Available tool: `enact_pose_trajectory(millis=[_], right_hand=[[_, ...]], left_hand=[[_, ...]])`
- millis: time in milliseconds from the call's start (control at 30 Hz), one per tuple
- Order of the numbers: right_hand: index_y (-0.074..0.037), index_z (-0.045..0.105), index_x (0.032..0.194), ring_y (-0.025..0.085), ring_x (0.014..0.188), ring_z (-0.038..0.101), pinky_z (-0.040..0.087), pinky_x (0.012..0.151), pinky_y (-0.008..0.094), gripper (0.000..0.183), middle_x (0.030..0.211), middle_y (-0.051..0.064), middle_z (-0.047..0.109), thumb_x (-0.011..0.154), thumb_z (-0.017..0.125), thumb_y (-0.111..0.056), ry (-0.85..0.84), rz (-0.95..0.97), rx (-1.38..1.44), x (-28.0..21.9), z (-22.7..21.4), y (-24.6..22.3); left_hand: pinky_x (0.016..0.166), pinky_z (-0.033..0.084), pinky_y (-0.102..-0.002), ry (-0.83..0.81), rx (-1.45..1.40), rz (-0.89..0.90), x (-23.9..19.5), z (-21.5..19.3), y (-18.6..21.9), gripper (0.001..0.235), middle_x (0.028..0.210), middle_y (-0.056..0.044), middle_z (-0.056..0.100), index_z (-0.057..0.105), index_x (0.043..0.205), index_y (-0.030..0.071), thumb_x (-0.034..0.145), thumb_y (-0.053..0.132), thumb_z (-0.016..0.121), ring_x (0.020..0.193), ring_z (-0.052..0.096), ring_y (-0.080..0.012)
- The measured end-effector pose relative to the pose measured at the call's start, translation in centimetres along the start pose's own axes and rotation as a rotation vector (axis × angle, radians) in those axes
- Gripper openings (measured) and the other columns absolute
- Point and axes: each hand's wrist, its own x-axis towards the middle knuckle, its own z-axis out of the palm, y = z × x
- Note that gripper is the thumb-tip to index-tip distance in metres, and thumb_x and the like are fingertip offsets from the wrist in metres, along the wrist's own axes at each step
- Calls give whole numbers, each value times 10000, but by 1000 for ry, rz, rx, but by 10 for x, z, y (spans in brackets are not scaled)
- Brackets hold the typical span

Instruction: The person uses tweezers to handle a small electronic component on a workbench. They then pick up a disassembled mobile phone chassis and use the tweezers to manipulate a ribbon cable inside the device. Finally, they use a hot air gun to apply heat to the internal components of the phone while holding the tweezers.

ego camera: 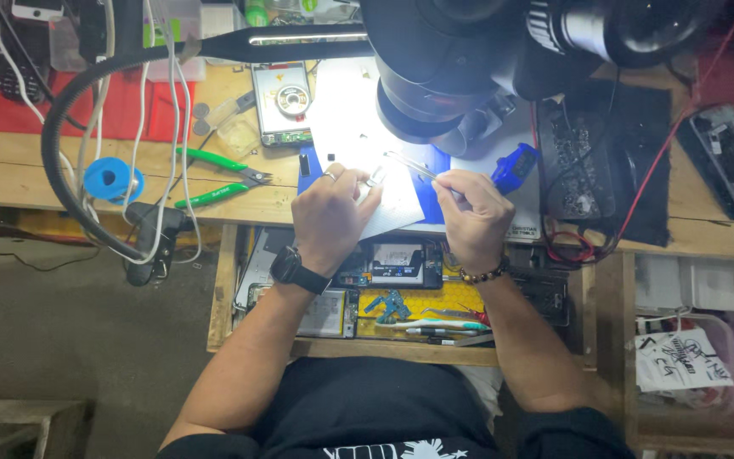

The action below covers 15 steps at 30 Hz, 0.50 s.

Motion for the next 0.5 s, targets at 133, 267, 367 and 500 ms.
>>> enact_pose_trajectory(millis=[133,267,367,500], right_hand=[[-35,742,971,169,839,714,559,727,284,126,978,78,758,885,805,30,1,-5,-4,-6,3,9],[-35,745,975,167,826,707,551,713,280,119,973,76,755,893,800,32,-12,2,5,-8,3,13],[-31,743,980,171,844,706,549,726,284,122,980,81,754,892,800,32,-17,-3,-2,-9,3,13],[-30,741,980,173,853,701,553,747,292,121,984,81,750,895,797,36,-40,-6,0,-8,3,10]], left_hand=[[575,520,-352,4,28,33,-1,-4,0,152,799,-22,663,740,919,110,882,247,793,663,669,-195],[578,516,-348,28,28,31,-8,-12,2,150,791,-16,657,739,926,110,882,242,796,664,666,-189],[598,519,-347,46,12,28,-14,-19,0,160,802,-14,658,738,941,109,880,244,799,691,668,-189],[610,518,-356,50,71,52,-22,-25,-5,195,814,-20,657,734,948,103,881,268,813,717,661,-205]])
